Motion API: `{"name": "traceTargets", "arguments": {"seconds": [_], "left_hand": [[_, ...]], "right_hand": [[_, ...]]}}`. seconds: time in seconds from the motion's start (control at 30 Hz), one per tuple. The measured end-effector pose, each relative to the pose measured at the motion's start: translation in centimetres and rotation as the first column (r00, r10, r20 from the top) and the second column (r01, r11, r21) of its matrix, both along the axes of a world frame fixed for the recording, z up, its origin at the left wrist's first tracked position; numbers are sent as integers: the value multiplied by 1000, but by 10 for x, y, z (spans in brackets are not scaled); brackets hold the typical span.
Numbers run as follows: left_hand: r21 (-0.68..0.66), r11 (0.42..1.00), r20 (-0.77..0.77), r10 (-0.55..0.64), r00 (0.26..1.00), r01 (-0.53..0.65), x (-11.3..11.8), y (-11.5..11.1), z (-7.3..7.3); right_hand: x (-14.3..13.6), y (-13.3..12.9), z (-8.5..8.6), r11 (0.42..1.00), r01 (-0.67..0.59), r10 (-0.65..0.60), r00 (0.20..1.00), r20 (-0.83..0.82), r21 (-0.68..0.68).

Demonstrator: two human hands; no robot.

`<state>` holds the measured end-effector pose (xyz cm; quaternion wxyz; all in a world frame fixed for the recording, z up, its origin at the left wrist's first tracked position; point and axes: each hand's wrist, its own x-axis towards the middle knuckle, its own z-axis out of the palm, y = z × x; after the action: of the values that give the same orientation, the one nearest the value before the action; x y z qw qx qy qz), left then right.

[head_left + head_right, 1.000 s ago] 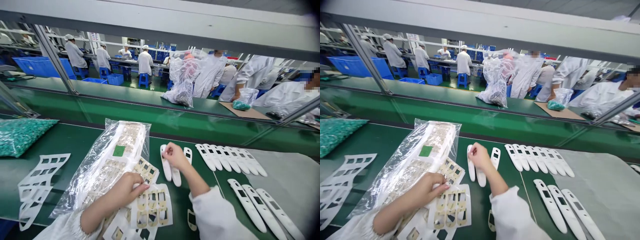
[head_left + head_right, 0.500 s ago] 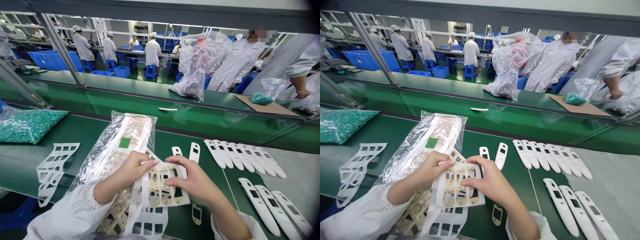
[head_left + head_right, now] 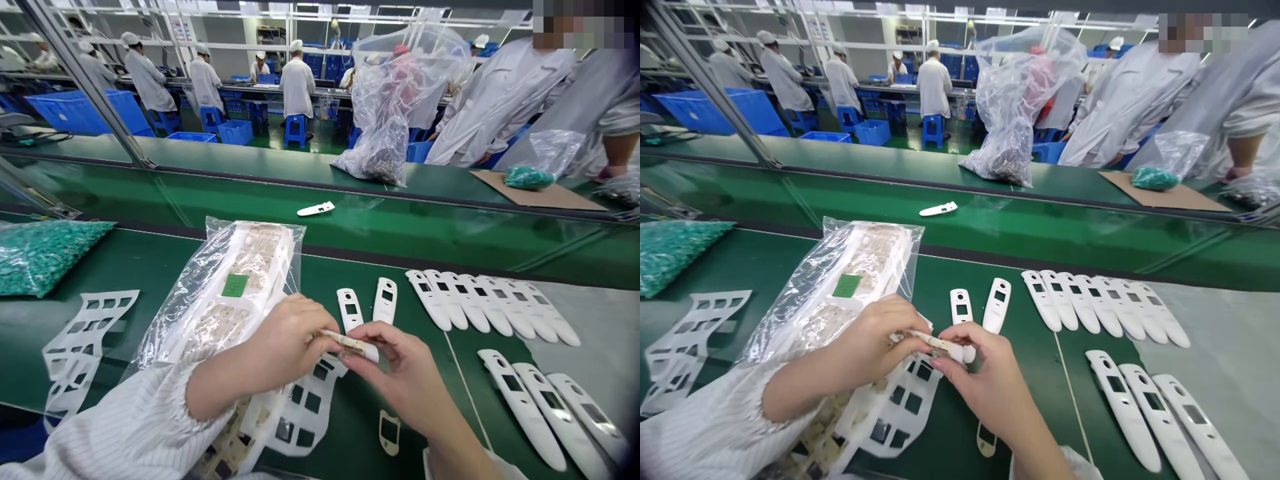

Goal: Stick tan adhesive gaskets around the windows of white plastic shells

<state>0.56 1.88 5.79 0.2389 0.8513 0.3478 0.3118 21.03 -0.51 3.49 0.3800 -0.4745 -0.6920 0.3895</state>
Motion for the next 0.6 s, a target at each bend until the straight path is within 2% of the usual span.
{"name": "traceTargets", "arguments": {"seconds": [0.13, 0.37, 0.47, 0.6], "left_hand": [[-46, 999, -1, 3, 1000, -3, 2, 19, 1], [-141, 987, -42, -89, 995, 82, 9, 48, 1], [-202, 973, -46, -120, 992, 108, 10, 59, -3], [-292, 948, -39, -147, 988, 129, 12, 70, -11]], "right_hand": [[11, 7, 1, 997, 5, 0, 998, -60, 78], [11, 27, -13, 974, 95, -81, 994, -78, 206], [11, 30, -17, 958, 120, -116, 993, -30, 259], [12, 32, -17, 887, 114, -197, 970, 143, 447]]}}
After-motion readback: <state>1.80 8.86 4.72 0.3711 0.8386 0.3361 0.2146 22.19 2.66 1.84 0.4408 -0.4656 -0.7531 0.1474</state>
